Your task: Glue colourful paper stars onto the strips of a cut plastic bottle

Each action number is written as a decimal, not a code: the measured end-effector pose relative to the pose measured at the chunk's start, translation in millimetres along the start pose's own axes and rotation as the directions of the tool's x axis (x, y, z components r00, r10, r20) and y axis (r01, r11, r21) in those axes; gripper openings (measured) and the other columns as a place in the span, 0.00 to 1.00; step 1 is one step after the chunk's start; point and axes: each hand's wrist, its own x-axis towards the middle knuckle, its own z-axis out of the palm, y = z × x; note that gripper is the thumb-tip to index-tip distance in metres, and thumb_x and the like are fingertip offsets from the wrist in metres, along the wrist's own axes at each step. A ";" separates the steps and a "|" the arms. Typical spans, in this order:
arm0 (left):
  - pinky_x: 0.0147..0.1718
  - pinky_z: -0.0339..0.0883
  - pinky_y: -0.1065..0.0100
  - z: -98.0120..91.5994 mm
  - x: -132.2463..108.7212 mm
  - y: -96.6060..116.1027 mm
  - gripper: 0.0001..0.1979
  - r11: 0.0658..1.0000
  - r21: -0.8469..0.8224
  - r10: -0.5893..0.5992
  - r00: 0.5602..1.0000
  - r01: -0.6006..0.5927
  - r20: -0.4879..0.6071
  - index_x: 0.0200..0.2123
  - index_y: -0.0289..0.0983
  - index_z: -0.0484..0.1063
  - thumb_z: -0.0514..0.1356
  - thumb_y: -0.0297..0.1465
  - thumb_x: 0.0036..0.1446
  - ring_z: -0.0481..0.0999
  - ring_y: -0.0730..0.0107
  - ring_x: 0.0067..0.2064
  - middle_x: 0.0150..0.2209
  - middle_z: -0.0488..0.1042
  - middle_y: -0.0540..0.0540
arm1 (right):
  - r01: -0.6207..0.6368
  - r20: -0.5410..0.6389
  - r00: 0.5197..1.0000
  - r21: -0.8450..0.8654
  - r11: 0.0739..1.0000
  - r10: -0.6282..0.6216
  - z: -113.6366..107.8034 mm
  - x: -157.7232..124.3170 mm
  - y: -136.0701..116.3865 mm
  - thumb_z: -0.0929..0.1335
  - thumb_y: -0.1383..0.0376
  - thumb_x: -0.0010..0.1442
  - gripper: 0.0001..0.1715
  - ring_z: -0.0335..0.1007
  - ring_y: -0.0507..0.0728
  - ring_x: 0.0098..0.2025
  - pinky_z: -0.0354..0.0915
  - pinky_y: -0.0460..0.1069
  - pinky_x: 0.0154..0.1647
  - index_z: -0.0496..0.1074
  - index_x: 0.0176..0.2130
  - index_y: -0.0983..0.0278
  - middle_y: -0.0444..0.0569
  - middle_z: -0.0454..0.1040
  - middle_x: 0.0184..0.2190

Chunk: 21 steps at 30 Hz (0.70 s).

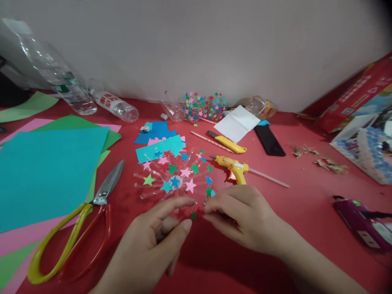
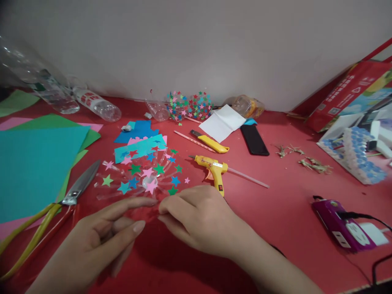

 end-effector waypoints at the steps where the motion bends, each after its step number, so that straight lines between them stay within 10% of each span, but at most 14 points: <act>1: 0.17 0.51 0.75 0.6 -0.1 0.0 0.21 1.000 -0.008 -0.002 1.000 0.002 -0.005 0.48 0.37 0.74 0.60 0.38 0.52 0.55 0.78 0.14 0.10 0.59 0.59 | -0.001 0.004 1.000 0.000 1.000 0.001 0.8 -0.1 0.5 0.63 0.68 0.66 0.07 0.64 0.49 0.25 0.57 0.45 0.27 0.70 0.35 0.63 0.42 0.74 0.25; 21: 0.15 0.55 0.75 2.4 6.8 -16.3 0.11 0.974 0.150 0.182 0.982 -0.173 -0.051 0.38 0.43 0.78 0.61 0.37 0.51 0.58 0.76 0.15 0.12 0.58 0.57 | -0.035 0.021 0.999 0.016 0.999 0.035 6.4 1.0 0.1 0.63 0.68 0.66 0.09 0.67 0.49 0.26 0.59 0.46 0.28 0.71 0.34 0.64 0.43 0.76 0.26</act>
